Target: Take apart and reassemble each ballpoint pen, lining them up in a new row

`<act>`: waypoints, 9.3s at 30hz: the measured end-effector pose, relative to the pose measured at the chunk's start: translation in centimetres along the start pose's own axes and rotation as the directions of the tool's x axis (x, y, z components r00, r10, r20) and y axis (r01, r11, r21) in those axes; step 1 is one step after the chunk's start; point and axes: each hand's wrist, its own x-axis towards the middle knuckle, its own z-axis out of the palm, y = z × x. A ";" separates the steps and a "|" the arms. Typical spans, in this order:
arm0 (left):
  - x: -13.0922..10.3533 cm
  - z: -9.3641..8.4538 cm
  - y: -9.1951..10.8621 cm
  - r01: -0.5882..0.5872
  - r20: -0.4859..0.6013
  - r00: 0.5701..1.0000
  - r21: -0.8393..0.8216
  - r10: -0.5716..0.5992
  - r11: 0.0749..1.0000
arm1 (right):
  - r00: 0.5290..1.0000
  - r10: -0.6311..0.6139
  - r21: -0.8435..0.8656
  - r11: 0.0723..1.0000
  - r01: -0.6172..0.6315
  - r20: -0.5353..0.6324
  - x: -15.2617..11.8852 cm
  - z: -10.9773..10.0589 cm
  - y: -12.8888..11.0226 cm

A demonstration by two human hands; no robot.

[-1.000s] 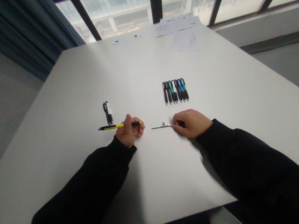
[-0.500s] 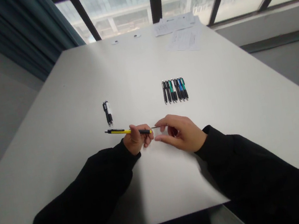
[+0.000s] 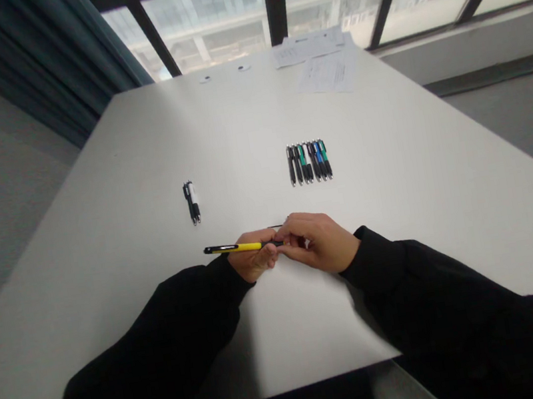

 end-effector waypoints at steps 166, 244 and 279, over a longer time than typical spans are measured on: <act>-1.0 -0.1 0.1 0.390 0.381 0.904 -0.556 -0.192 0.734 | 0.889 0.453 0.694 0.660 -0.288 -0.061 -1.1 -3.3 3.7; -0.5 0.9 0.7 0.324 0.252 0.937 -0.368 -0.242 0.871 | 0.873 0.447 0.692 0.568 -0.446 0.195 -0.5 -2.2 1.8; -0.5 0.6 0.4 0.331 0.314 0.927 -0.422 -0.206 0.844 | 0.869 0.468 0.602 0.652 -0.461 0.159 -0.4 -1.8 1.2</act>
